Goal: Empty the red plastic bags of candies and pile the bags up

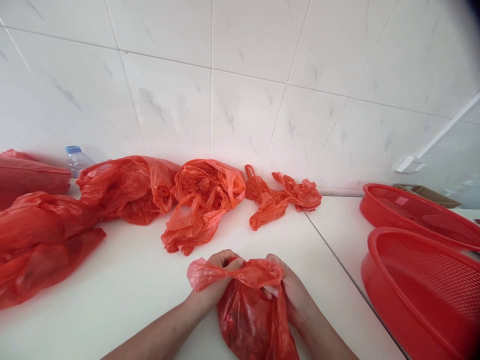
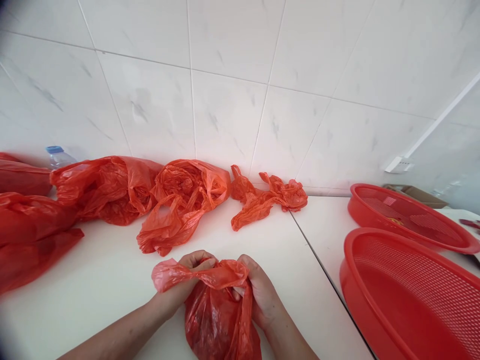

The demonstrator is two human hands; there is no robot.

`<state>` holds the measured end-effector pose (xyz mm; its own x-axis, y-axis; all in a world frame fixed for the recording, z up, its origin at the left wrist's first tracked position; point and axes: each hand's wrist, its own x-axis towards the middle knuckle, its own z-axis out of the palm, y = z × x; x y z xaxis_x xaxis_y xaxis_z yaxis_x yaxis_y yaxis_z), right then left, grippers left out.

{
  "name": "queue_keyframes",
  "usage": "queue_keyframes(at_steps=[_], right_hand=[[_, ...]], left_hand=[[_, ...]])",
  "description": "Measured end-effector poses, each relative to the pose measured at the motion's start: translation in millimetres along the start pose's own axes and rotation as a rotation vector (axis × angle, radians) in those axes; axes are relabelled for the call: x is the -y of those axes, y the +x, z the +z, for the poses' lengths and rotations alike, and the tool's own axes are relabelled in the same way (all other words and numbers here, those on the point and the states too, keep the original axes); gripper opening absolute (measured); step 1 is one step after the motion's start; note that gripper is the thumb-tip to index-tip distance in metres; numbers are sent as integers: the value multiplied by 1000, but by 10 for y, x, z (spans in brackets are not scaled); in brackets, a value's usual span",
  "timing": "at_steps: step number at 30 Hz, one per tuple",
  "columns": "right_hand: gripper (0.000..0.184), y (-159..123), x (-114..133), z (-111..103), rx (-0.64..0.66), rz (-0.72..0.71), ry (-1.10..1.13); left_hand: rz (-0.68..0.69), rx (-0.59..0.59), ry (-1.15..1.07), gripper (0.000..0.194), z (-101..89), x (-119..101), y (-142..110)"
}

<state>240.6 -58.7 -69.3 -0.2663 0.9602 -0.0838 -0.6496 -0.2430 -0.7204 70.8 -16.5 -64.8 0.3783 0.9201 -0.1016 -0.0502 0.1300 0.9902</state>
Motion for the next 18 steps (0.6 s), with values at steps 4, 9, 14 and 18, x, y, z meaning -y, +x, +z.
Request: queue_keyframes(at_steps=[4,9,14,18], right_hand=[[30,-32,33,23,42,5,-71],[33,-90,96,85,62,36,-318],[36,-93,58,113,-99,-48,-654],[32,-69,0,132,-239,-69,-901]], left_hand=[[-31,76,-82,37,5,17,8],[-50,167,-58,47,-4,22,55],[-37,148,38,38,26,-1,29],[48,63,266,26,94,-72,-68]])
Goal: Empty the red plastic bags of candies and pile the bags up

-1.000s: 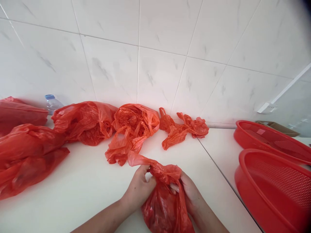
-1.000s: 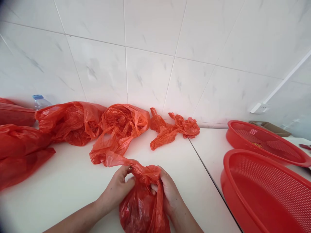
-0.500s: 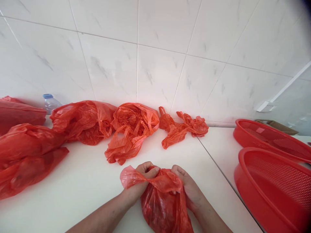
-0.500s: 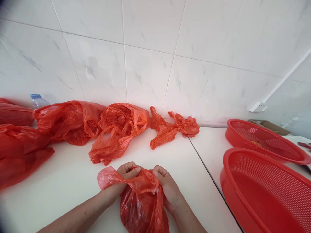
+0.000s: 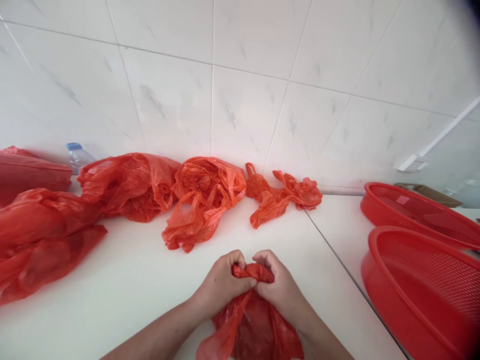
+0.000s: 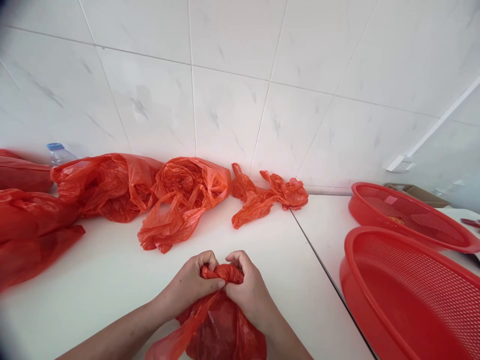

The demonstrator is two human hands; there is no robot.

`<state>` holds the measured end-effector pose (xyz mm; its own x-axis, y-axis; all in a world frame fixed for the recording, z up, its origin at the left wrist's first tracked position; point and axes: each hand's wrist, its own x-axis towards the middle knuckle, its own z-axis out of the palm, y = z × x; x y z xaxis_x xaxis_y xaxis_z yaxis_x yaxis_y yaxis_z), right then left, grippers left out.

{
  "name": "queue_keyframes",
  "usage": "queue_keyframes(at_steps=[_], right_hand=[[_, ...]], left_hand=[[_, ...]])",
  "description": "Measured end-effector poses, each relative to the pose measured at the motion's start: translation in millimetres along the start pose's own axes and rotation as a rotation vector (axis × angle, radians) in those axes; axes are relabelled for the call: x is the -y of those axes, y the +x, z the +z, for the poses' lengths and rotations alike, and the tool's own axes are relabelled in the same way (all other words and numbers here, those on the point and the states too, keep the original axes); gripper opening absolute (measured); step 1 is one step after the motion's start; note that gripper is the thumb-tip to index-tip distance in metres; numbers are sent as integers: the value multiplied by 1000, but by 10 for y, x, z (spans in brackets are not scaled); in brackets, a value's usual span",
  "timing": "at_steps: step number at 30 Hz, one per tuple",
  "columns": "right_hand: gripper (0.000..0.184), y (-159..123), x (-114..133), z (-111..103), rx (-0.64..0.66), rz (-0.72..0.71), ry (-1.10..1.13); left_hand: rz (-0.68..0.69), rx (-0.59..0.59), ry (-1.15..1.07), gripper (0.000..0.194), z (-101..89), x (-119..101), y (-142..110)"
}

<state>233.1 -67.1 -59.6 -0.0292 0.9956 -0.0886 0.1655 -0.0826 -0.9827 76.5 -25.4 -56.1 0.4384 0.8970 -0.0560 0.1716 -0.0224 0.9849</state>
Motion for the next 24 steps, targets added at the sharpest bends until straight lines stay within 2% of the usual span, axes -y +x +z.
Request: queue_keyframes(at_steps=[3,6,8,11,15,20,22,24], right_hand=[[30,20,-7,25,-82,-8,-164],[28,59,-55,23,-178,-81,-275],[29,86,-114,9,-240,-120,-297],[33,105,-199,-11,-260,-86,-264],[32,88,-200,-7,-159,-72,-168],[43,52,-59,-39,23,-27,68],[40,47,-33,-79,99,31,228],[30,52,-33,-116,117,70,419]], left_hand=[[25,-18,67,24,48,-28,-35],[58,4,145,23,99,-18,-55],[79,27,163,22,126,-7,-70],[124,61,175,21,145,4,-94],[204,79,246,19,122,18,-117],[336,54,370,23,62,49,-120],[382,42,427,24,43,57,-114],[420,31,483,25,28,56,-108]])
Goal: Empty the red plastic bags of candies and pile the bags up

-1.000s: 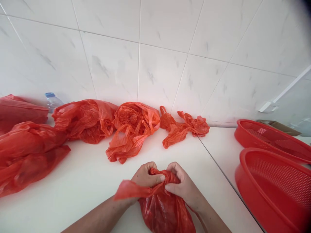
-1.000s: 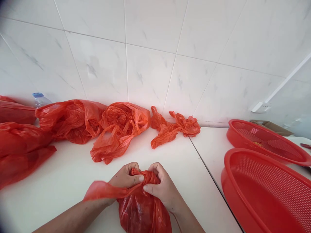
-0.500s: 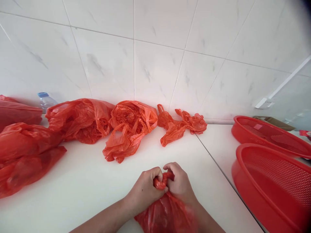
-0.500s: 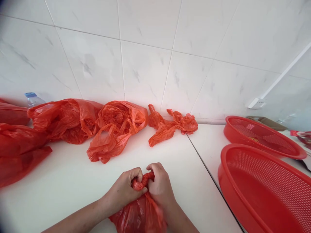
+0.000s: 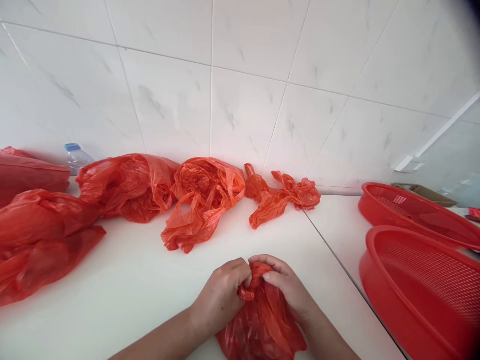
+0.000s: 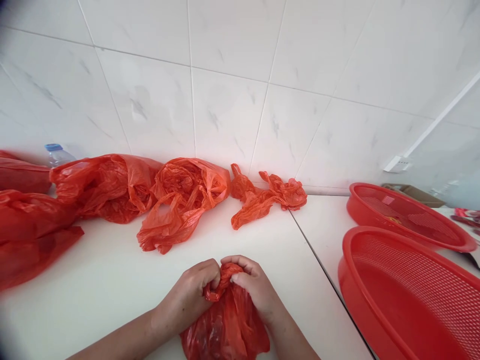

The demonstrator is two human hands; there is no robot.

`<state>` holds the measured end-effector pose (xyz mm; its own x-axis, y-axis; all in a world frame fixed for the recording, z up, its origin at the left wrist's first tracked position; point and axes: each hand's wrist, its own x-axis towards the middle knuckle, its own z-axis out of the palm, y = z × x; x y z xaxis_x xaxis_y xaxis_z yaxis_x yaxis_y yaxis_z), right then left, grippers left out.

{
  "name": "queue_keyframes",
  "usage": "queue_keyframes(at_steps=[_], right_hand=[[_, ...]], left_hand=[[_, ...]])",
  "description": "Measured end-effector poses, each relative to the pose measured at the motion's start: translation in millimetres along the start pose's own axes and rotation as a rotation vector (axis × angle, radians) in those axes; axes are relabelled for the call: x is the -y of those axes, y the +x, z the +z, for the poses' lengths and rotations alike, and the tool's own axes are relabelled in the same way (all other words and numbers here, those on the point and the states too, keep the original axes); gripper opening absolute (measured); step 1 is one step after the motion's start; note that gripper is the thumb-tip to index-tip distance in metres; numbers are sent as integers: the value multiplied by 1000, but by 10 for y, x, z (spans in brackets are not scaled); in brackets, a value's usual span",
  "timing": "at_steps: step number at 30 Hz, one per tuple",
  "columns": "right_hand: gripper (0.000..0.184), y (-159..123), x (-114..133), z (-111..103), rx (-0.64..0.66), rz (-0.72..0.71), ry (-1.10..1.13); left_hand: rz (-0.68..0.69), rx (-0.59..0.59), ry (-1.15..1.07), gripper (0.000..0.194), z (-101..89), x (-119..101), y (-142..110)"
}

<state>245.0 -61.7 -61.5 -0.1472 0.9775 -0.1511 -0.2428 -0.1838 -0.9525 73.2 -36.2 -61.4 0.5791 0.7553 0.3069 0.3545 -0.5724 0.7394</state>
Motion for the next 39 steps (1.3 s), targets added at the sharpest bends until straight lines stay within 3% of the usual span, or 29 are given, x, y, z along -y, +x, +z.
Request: queue_keyframes(at_steps=[6,10,14,21,27,31,35,39], right_hand=[[16,23,33,-80,-45,-29,293],[26,45,90,-197,-106,-93,366],[32,103,89,-399,-243,-165,280],[26,223,45,-744,-616,-256,-126],[24,284,32,-815,-710,-298,-188],[25,247,51,-737,-635,-329,-160],[33,154,117,-652,-420,-306,123],[39,104,149,-597,-223,-239,376]], left_hand=[[72,29,120,27,-54,-17,8],[181,-47,164,17,-109,-20,3],[328,-48,143,14,-141,-49,-19],[495,170,84,20,-84,-332,-105],[551,147,50,31,-69,-487,-180],[485,-19,-35,31,-27,-419,-240],[220,-180,-42,25,28,-312,-239],[-81,-106,-146,32,-19,-234,-153]])
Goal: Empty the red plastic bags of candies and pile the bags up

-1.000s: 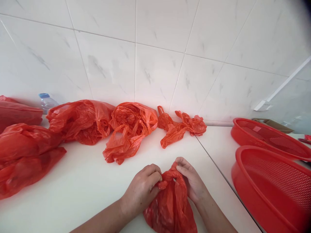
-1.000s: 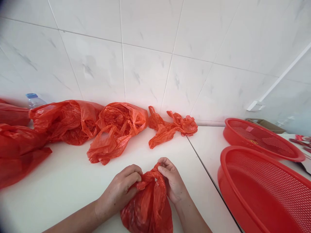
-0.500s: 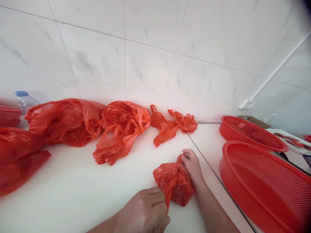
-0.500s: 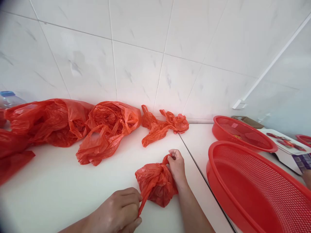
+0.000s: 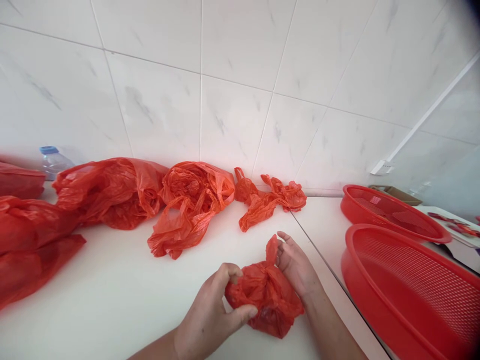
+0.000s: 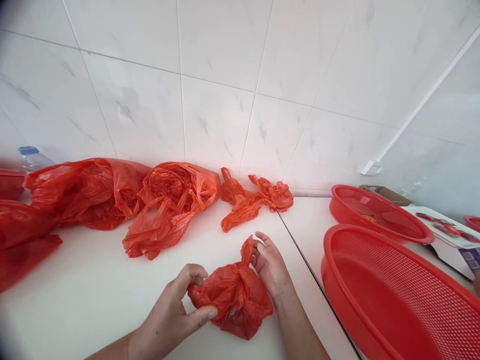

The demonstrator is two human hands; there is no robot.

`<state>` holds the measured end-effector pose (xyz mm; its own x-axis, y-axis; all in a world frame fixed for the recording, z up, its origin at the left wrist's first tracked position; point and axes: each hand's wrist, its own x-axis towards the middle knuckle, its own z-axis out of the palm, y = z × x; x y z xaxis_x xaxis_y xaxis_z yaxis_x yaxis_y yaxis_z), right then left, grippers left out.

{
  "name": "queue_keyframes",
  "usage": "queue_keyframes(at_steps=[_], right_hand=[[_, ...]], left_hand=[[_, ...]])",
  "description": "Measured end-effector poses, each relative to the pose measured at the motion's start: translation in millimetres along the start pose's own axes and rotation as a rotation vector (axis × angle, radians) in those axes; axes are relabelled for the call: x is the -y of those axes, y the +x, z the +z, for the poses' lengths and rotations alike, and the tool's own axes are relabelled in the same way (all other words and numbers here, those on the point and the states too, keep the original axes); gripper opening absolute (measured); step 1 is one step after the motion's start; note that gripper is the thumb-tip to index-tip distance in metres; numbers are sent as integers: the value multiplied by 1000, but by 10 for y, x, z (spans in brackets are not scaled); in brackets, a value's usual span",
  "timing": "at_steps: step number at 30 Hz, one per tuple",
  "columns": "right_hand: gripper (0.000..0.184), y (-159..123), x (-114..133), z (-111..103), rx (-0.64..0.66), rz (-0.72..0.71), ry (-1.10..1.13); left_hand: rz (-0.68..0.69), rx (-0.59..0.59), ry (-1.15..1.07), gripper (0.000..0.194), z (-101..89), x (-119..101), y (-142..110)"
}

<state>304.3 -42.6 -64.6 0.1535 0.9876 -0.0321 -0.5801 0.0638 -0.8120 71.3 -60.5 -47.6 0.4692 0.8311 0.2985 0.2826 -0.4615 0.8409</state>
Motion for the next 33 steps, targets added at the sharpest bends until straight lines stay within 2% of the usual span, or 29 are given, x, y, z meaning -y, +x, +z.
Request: queue_keyframes(at_steps=[3,7,10,12,16,19,22,24,27,30,33], right_hand=[[38,-10,-4,10,39,84,-29],[24,-40,20,36,116,235,-191],[29,-69,40,61,180,286,-279],[27,-75,36,57,190,282,-278],[22,-69,-2,18,148,265,-139],[17,-76,-28,23,135,226,7],[17,-89,-49,57,236,198,75],[20,-97,-67,72,326,186,22],[22,-125,-91,90,399,196,-158],[22,-185,-79,156,447,238,-399],[41,-257,-37,273,471,261,-631]], left_hand=[[-93,152,-12,41,-80,-3,79],[-141,298,27,19,-138,-13,128],[-155,331,-66,6,-123,23,131],[-196,372,-232,15,-101,59,132],[-397,441,-574,38,-85,109,149],[-531,362,-728,42,-91,138,169],[-646,247,-875,43,-92,186,195],[-694,166,-955,41,-95,219,221],[-681,52,-1028,37,-122,238,264],[-610,-12,-1048,32,-171,206,294],[-491,-1,-1042,27,-204,144,297]])
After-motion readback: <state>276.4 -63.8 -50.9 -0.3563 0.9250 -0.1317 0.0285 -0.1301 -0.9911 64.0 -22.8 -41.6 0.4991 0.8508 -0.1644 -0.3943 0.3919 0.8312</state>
